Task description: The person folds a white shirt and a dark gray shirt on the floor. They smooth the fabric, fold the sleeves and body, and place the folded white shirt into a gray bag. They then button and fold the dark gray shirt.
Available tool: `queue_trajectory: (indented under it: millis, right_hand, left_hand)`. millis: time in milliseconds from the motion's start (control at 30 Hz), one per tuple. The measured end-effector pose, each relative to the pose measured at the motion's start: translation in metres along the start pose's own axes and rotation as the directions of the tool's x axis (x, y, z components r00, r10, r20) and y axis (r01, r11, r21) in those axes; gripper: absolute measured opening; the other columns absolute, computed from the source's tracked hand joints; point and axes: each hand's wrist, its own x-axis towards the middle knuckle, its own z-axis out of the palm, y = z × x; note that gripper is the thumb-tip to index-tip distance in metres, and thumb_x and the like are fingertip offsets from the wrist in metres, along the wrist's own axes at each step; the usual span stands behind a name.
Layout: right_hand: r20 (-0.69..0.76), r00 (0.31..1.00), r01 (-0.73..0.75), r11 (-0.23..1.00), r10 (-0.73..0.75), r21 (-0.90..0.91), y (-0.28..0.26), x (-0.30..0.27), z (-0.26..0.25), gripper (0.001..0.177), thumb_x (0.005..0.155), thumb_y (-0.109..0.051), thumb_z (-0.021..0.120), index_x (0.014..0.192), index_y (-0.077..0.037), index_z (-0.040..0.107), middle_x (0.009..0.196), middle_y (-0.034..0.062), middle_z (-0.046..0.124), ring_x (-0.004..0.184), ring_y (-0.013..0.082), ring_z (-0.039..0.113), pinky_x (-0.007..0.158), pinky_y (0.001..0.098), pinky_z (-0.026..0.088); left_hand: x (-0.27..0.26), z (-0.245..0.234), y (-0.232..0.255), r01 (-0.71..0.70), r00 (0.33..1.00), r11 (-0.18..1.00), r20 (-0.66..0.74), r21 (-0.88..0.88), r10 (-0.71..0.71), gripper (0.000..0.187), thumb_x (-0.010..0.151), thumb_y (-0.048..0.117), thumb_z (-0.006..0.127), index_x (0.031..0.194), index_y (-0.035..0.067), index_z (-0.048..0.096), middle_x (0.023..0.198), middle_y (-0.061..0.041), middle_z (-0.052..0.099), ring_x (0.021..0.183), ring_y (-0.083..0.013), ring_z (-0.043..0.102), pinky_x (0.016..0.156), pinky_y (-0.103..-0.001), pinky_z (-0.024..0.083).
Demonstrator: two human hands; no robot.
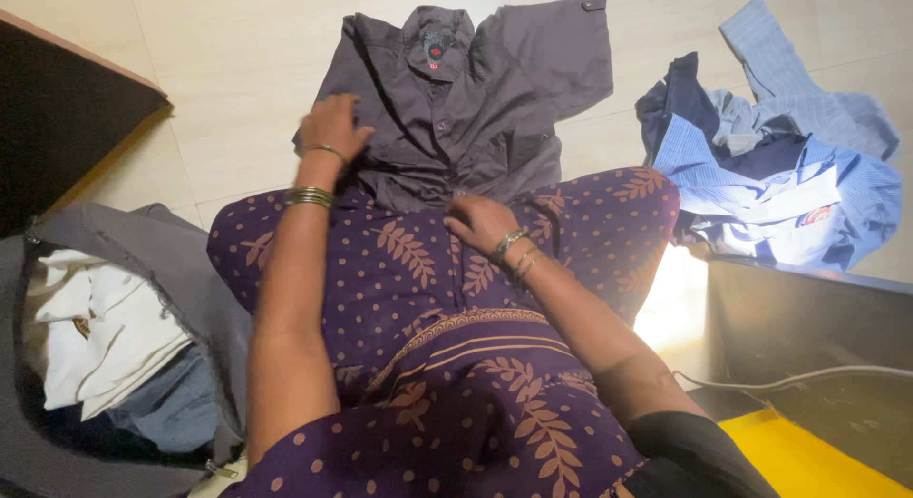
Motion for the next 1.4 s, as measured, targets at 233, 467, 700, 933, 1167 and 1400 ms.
queue_trajectory:
  millis: [233,467,700,933,1167,1400]
  right_hand:
    - [0.281,0.926,-0.244,0.968,0.252,-0.066,-0.002,0.017,-0.002,0.042,0.09,-0.047,0.061,0.107,-0.01,0.072,0.104,0.0151,0.075,0.102,0.035,0.069,0.091,0.0462,0.054]
    - [0.322,0.797,-0.356,0.828,0.511,-0.433,0.036,0.096,-0.007,0.059,0.094,-0.055,0.061,0.124,-0.004,0.068,0.126,0.0213,0.067,0.118,0.0382,0.066,0.1,0.0465,0.052]
    - [-0.399,0.9,-0.389,0.73,0.173,-0.562,0.151,0.14,-0.05,0.08,0.094,-0.036,0.066,0.16,-0.017,0.026,0.168,0.0129,0.025,0.154,0.0335,0.022,0.117,0.061,0.023]
    - [-0.334,0.896,-0.355,0.924,0.293,-0.141,0.092,0.092,-0.029,0.11,0.077,-0.047,0.081,0.16,-0.013,0.018,0.164,0.0234,0.025,0.146,0.0371,0.032,0.115,0.0542,0.031]
    - [-0.141,0.983,-0.157,0.944,0.12,-0.29,0.034,0.037,-0.025,0.099,0.068,-0.048,0.086,0.149,-0.017,0.038,0.153,0.0134,0.041,0.143,0.0321,0.039,0.113,0.0551,0.029]
    - [-0.343,0.907,-0.395,0.781,0.246,-0.483,0.127,0.035,-0.002,0.01,0.099,-0.014,0.062,0.107,-0.017,0.067,0.106,0.0037,0.07,0.099,0.0282,0.068,0.08,0.0456,0.053]
  left_hand:
    - [-0.033,-0.052,-0.06,0.392,0.896,0.92,0.215,0.022,-0.388,0.081,0.077,0.035,0.084,0.147,0.017,0.047,0.142,-0.014,0.051,0.13,-0.0336,0.05,0.103,-0.049,0.046]
    - [-0.002,0.017,-0.039,-0.117,0.973,0.954,0.224,0.276,0.055,0.077,0.084,0.028,0.077,0.153,0.027,0.043,0.162,0.0,0.036,0.152,-0.0291,0.031,0.114,-0.049,0.039]
    - [-0.01,-0.016,-0.007,0.026,0.893,0.947,0.418,0.321,-0.166,0.091,0.084,0.052,0.075,0.158,0.024,0.03,0.166,-0.003,0.025,0.144,-0.0258,0.039,0.111,-0.047,0.04]
    - [0.0,-0.011,-0.013,0.043,0.944,0.936,0.293,0.349,-0.153,0.069,0.093,0.05,0.067,0.148,0.013,0.048,0.143,-0.008,0.055,0.126,-0.025,0.058,0.097,-0.043,0.051]
    - [0.0,0.015,-0.008,0.092,0.961,0.903,0.202,0.419,-0.191,0.055,0.096,0.051,0.063,0.126,0.005,0.067,0.123,-0.011,0.069,0.116,-0.0255,0.064,0.092,-0.042,0.051]
    - [0.01,0.059,-0.019,0.145,0.962,0.853,0.131,0.502,-0.241,0.025,0.104,0.027,0.058,0.114,0.015,0.077,0.111,-0.006,0.077,0.105,-0.0261,0.072,0.087,-0.039,0.055]
